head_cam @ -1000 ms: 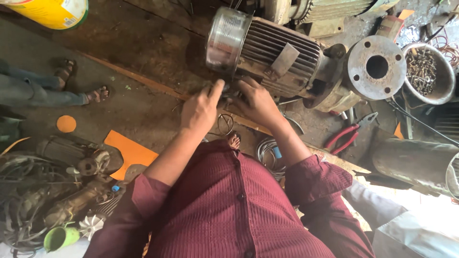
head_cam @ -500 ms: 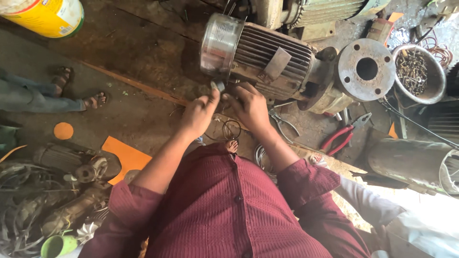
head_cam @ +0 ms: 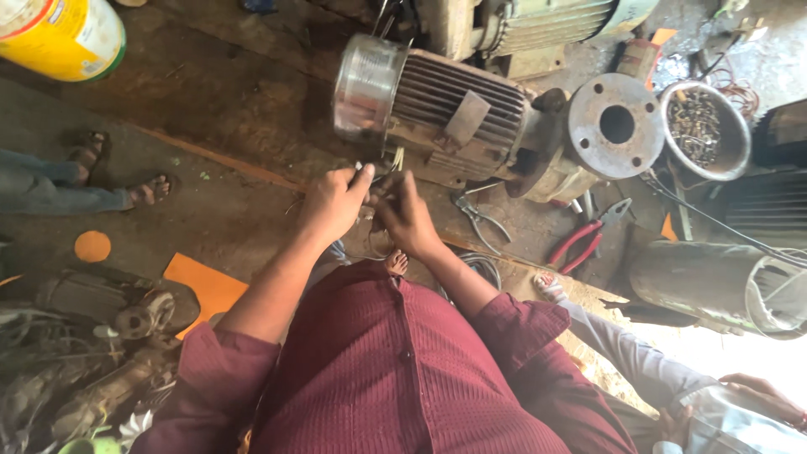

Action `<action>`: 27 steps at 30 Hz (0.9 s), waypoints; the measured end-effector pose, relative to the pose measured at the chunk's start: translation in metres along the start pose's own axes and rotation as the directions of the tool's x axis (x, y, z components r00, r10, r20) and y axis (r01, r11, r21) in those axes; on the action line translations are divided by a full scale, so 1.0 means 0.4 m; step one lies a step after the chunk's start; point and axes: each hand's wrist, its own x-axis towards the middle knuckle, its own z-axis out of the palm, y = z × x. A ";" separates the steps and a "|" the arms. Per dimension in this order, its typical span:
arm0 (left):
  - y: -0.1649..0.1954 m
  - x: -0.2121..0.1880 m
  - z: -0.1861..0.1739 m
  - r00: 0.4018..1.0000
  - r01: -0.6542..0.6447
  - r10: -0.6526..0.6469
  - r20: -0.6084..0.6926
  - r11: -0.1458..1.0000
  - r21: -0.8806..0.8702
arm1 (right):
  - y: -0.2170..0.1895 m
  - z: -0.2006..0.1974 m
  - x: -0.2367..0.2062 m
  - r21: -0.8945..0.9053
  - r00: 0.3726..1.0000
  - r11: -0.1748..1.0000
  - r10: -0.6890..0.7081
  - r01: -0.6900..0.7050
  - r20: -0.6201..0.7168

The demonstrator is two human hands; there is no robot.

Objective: The person works at a wooden bench repairing an electric motor pump, handling its lead wires and a small component. They strip and position wire ends by hand, use pliers to grip and adjust the wires, and fit the wired part onto the motor body.

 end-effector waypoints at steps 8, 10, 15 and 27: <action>-0.018 -0.017 -0.004 0.974 -0.210 0.205 -0.096 0.977 -0.040 | -0.063 -0.125 0.022 -0.028 0.996 0.995 0.094 -0.094 -0.013; -0.016 -0.021 -0.005 0.911 -0.388 0.370 -0.184 0.918 -0.075 | -0.070 -0.126 0.051 0.390 0.986 0.909 0.102 -0.145 0.131; -0.003 -0.024 0.015 0.940 -0.247 0.269 -0.211 0.961 0.123 | -0.036 -0.058 0.052 -0.438 0.868 0.806 -0.485 0.397 -0.106; -0.010 0.001 0.000 0.881 -0.400 0.421 -0.216 0.907 0.136 | 0.014 -0.052 0.019 -0.365 0.965 0.905 -0.255 0.217 -0.057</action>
